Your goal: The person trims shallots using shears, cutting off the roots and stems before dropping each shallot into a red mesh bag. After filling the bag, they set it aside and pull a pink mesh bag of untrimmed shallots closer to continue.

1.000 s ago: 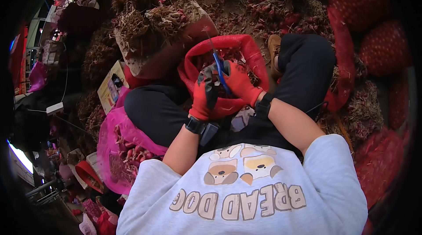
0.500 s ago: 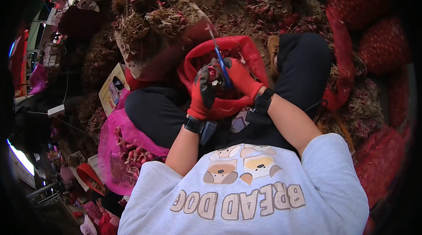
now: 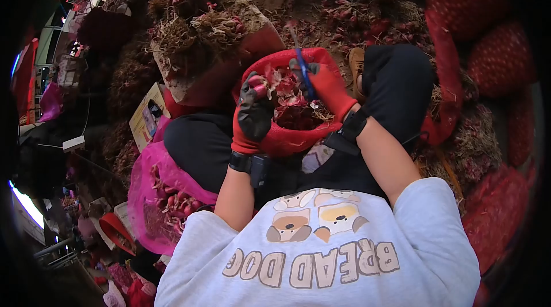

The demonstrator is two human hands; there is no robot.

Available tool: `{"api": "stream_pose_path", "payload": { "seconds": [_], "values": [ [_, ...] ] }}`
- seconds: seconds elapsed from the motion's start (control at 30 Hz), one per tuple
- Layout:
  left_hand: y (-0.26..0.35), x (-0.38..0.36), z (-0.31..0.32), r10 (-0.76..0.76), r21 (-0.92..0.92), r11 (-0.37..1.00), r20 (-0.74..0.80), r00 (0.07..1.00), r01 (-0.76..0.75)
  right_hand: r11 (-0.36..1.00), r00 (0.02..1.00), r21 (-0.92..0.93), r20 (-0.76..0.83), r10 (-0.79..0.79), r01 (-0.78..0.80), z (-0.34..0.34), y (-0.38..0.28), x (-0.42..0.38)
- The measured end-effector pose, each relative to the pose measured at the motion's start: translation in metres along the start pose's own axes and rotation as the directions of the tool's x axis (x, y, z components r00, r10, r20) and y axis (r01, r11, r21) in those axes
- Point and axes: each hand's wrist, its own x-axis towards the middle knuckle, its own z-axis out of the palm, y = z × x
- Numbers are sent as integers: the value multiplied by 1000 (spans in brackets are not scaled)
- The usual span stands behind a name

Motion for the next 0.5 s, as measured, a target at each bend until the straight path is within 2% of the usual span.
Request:
{"api": "stream_pose_path", "payload": {
  "seconds": [0.1,0.2,0.23,0.33,0.37,0.43,0.5],
  "values": [
    [6,-1,10,20,-85,996,-14,1000,-21,989,1000,-148,17,-23,25,14,2,-5],
    [5,-5,10,-38,90,995,23,999,36,981,998,-195,60,33,-21,24,-2,-10],
    [2,-5,4,-60,302,952,44,997,44,983,998,-182,62,32,-20,30,-5,-13],
    [-16,0,-5,-10,650,760,40,999,-18,982,998,-189,69,-5,18,17,6,-4],
    [-16,-5,-8,-162,428,882,-117,980,196,980,997,-197,74,-20,34,10,12,1],
    [-13,-8,13,-40,666,745,-1,999,30,965,995,-255,85,-47,68,12,7,-1],
    [-8,-6,14,-133,456,886,71,989,86,948,993,-304,97,-61,88,13,5,-2]
  ]
}}
